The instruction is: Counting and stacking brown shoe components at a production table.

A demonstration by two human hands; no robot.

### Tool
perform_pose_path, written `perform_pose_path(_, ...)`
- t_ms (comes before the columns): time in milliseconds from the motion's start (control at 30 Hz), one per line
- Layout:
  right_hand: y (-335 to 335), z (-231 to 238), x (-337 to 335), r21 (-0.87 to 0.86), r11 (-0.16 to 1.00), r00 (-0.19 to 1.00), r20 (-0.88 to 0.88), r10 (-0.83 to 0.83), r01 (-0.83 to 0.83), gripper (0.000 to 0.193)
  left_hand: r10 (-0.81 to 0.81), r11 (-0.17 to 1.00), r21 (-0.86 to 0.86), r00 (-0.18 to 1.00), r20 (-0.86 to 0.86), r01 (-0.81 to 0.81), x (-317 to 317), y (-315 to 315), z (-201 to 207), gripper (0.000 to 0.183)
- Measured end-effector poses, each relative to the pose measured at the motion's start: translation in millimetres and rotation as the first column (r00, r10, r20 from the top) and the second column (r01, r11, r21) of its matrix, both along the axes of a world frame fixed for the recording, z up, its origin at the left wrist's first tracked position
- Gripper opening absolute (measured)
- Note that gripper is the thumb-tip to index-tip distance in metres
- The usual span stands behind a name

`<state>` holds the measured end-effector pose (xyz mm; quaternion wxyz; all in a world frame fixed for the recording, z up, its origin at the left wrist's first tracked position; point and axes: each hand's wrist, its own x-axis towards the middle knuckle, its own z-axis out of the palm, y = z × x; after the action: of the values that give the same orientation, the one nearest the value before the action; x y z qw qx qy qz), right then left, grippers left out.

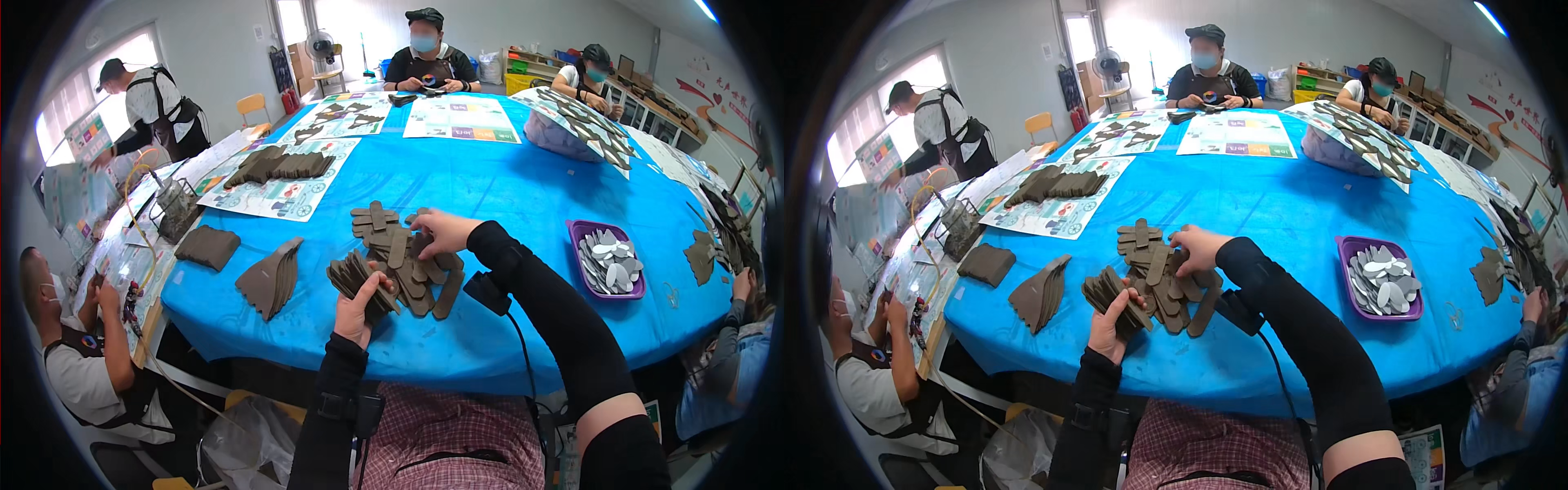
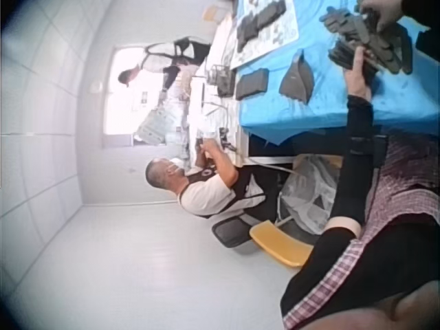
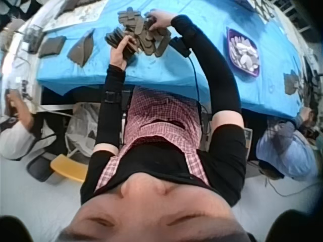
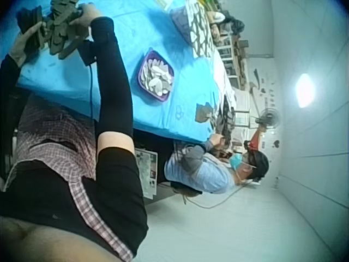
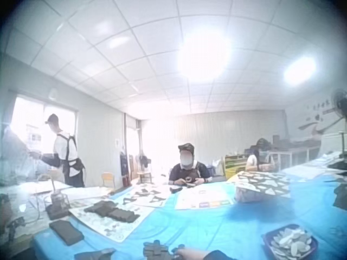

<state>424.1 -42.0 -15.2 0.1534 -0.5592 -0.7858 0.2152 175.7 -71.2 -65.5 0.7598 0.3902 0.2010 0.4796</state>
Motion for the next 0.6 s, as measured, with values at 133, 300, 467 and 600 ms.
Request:
perform_pose_path(133, -3, 15, 5, 0.003, 1.000, 1.000, 0.028, 0.008, -0.008, 0.048, -0.033, 0.999, -0.013, 0.999, 0.018, 0.033, -1, -3, 6, 0.033)
perform_pose_path(300, -33, 55, 14, -0.154, 0.980, 0.883, -0.432, -0.184, 0.129, 0.032, -0.033, 0.999, -0.032, 0.998, 0.051, 0.034, 0, 2, 7, 0.033)
perform_pose_path(467, -55, 20, -59, -0.391, 0.919, 0.319, -0.865, -0.387, 0.054, 0.022, -0.007, 0.999, -0.048, 0.994, 0.109, 0.012, -6, 4, 1, 0.034)
perform_pose_path(600, -67, -3, -96, -0.492, 0.867, 0.166, -0.851, -0.499, 0.080, 0.030, -0.113, 0.993, 0.053, 0.988, 0.101, 0.108, -1, 3, 8, 0.043)
